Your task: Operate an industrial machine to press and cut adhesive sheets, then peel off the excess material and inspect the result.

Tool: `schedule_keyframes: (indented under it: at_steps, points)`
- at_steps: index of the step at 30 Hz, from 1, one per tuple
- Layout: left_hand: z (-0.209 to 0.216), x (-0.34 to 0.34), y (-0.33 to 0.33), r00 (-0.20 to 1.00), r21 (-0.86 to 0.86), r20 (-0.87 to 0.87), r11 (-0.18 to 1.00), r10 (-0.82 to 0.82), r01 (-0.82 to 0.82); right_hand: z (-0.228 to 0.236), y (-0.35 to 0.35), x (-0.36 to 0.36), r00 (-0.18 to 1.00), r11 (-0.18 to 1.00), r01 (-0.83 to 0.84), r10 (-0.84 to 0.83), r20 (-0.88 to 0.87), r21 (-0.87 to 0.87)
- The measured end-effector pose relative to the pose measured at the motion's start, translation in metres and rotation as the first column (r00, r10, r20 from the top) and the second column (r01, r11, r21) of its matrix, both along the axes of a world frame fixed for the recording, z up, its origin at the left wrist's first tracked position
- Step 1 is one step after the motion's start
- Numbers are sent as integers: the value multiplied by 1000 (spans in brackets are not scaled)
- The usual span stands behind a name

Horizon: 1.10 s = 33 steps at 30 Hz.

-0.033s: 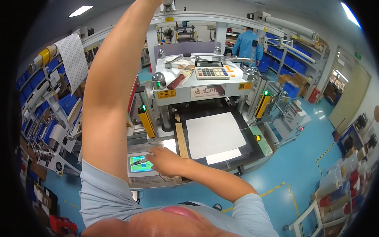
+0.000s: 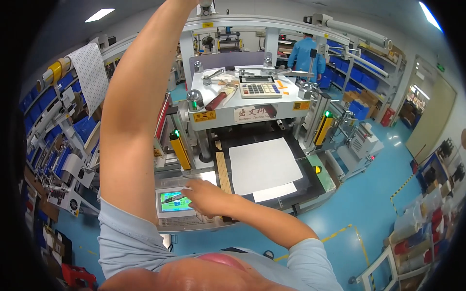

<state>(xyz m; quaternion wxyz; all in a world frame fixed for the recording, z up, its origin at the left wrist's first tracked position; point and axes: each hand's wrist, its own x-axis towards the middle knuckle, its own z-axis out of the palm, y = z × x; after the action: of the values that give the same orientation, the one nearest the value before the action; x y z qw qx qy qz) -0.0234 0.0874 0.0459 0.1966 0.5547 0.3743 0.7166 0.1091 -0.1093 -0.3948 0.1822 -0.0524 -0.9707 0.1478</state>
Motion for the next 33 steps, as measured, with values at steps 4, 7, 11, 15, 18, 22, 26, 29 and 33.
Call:
schedule_keyframes:
  at_steps: [4, 7, 11, 15, 18, 22, 26, 29, 33]
  points:
    - [-7, 40, -57, 993, 99, 106, 994, -58, 47, 23, 35, 58, 996, 998, 60, -60, -60, -8]
    - [-15, 58, -125, 998, 48, 49, 998, -33, 31, 41, 60, 88, 972, 996, 86, -86, -218, -10]
    - [-32, 37, -195, 994, 151, 71, 986, -87, 75, 85, 72, 117, 894, 993, 113, -91, -438, 26]
    - [-73, -79, -245, 974, 57, -49, 973, -222, 225, 107, 74, 132, 717, 963, 20, -201, -667, -269]
    - [-177, -12, -229, 869, -67, 241, 886, -432, 459, 100, 81, 162, 491, 918, -123, -274, -827, -377]
    - [-288, 40, -238, 769, -191, 537, 837, -347, 512, 62, 81, 201, 569, 919, -46, -299, -766, -393]
    - [-365, 51, -213, 614, -262, 720, 692, -324, 672, 16, 78, 242, 550, 695, -502, -203, -810, -515]
    - [-399, 60, -191, 408, -146, 814, 534, -413, 833, -17, 79, 268, 626, 568, -475, -319, -711, -672]
    - [-404, 85, -170, 575, -410, 748, 449, -333, 794, -30, 76, 302, 812, 721, -49, -374, -449, -691]
